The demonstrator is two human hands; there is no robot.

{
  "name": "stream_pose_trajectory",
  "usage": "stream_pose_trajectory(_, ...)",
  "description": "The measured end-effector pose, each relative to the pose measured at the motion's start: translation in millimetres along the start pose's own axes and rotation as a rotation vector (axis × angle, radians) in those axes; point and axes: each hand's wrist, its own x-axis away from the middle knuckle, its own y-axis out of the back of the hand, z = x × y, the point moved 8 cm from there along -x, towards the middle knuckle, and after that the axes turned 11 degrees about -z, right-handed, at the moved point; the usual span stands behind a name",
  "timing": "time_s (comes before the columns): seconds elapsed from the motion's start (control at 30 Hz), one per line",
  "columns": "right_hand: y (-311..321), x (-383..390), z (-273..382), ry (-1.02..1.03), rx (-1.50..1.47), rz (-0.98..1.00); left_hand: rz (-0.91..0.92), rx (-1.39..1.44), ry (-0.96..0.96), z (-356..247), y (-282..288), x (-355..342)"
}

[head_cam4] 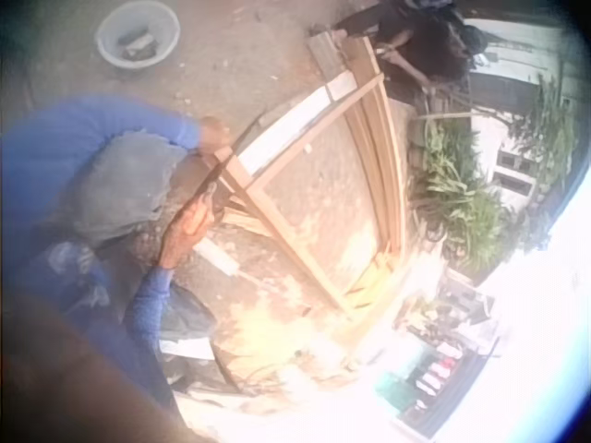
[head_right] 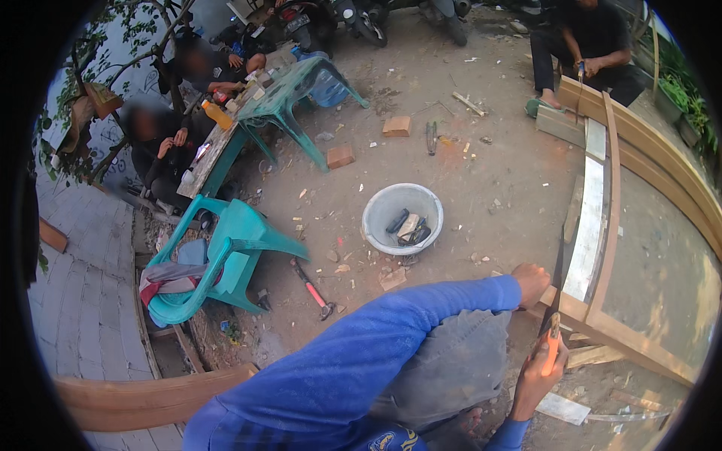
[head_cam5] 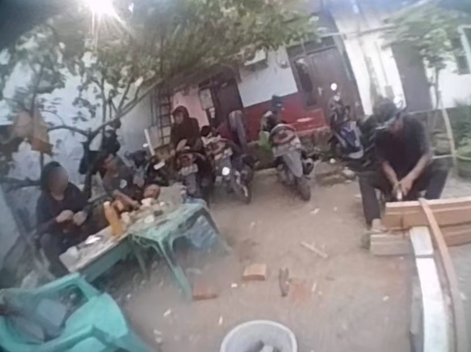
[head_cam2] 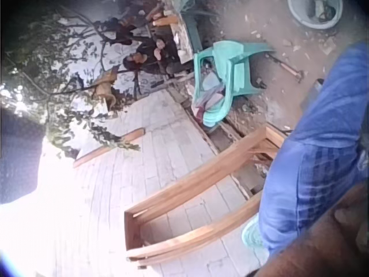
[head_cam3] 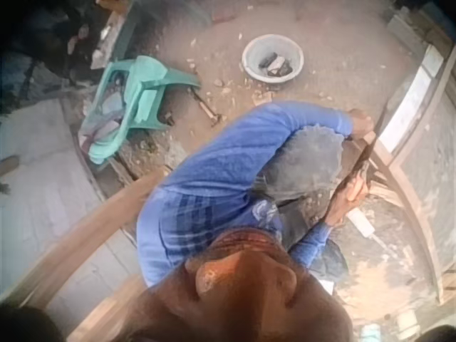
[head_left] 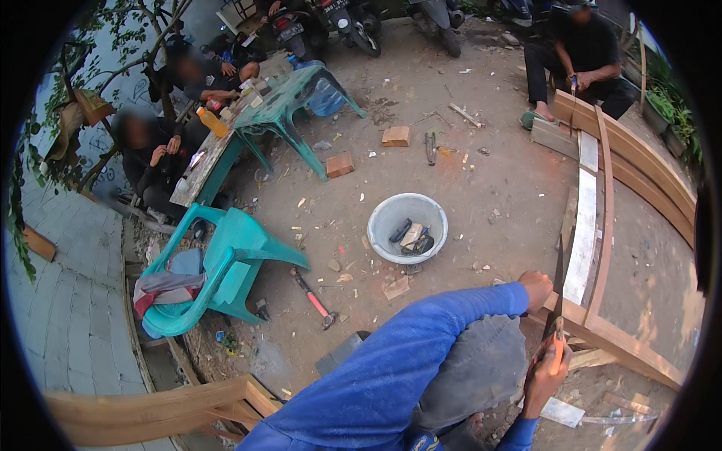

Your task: The person saws a piece of wood that is part of a larger wooden frame while sitting on the ground.

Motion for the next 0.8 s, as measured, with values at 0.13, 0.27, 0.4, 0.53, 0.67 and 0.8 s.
stream_pose_trajectory(0.13,97.3,157.2,41.6,0.25,0.254,-0.104,0.016,0.006,-0.036,-8.6,-6.7,-3.8)
stream_pose_trajectory(0.27,90.7,133.0,-18.8,0.153,0.122,-0.083,0.02,-0.04,-0.074,-16.5,-21.3,-10.9)
stream_pose_trajectory(0.4,2.5,0.3,-22.3,0.185,0.025,-0.072,-0.055,-0.053,-0.036,-4.7,-22.8,-8.2)
stream_pose_trajectory(0.53,2.9,-7.4,-25.5,0.107,0.034,-0.05,0.065,-0.058,-0.031,-3.1,-21.5,-5.4)
stream_pose_trajectory(0.67,79.3,124.6,-13.5,0.192,0.119,-0.021,0.003,-0.043,-0.055,-9.8,-18.9,-11.7)
stream_pose_trajectory(0.8,91.1,133.0,-23.4,0.505,0.186,-0.111,0.011,-0.054,-0.021,-8.6,-27.5,-11.1)
